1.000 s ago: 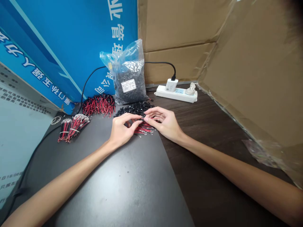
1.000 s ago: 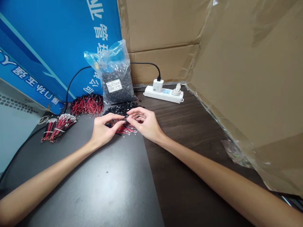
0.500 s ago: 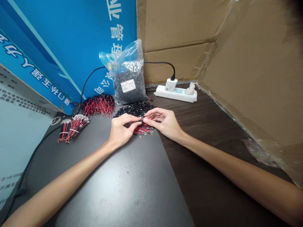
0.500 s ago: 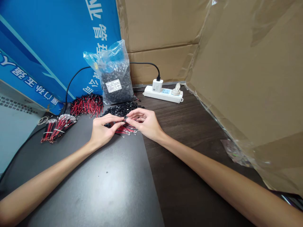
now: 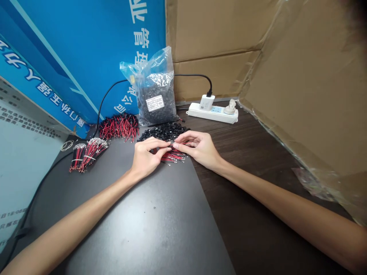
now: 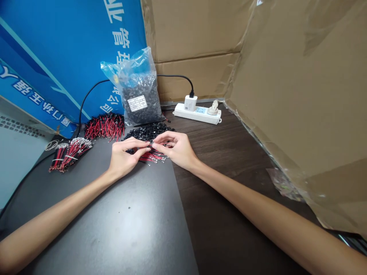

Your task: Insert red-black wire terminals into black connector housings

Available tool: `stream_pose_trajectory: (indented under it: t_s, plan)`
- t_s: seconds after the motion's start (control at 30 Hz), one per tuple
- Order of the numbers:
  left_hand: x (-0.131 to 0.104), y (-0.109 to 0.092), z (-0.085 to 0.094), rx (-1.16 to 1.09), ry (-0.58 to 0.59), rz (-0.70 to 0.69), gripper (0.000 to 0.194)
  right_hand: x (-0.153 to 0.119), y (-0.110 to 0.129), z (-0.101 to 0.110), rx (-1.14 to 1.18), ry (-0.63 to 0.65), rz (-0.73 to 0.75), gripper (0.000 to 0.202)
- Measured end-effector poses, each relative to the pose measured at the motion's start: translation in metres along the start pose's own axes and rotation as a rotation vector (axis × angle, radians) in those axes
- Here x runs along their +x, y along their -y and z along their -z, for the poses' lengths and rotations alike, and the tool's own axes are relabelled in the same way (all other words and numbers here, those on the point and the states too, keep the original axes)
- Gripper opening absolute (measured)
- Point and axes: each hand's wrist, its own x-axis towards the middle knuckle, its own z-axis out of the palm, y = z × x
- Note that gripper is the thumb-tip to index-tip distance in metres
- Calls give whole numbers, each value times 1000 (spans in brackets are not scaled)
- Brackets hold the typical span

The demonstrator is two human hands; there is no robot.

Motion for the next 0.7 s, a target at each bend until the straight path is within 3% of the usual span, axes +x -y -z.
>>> stream_pose_trajectory:
  t_s: [0.7]
  plan:
    - [2, -6, 0, 1, 27, 78, 9, -2, 3, -5, 8, -9, 38, 28]
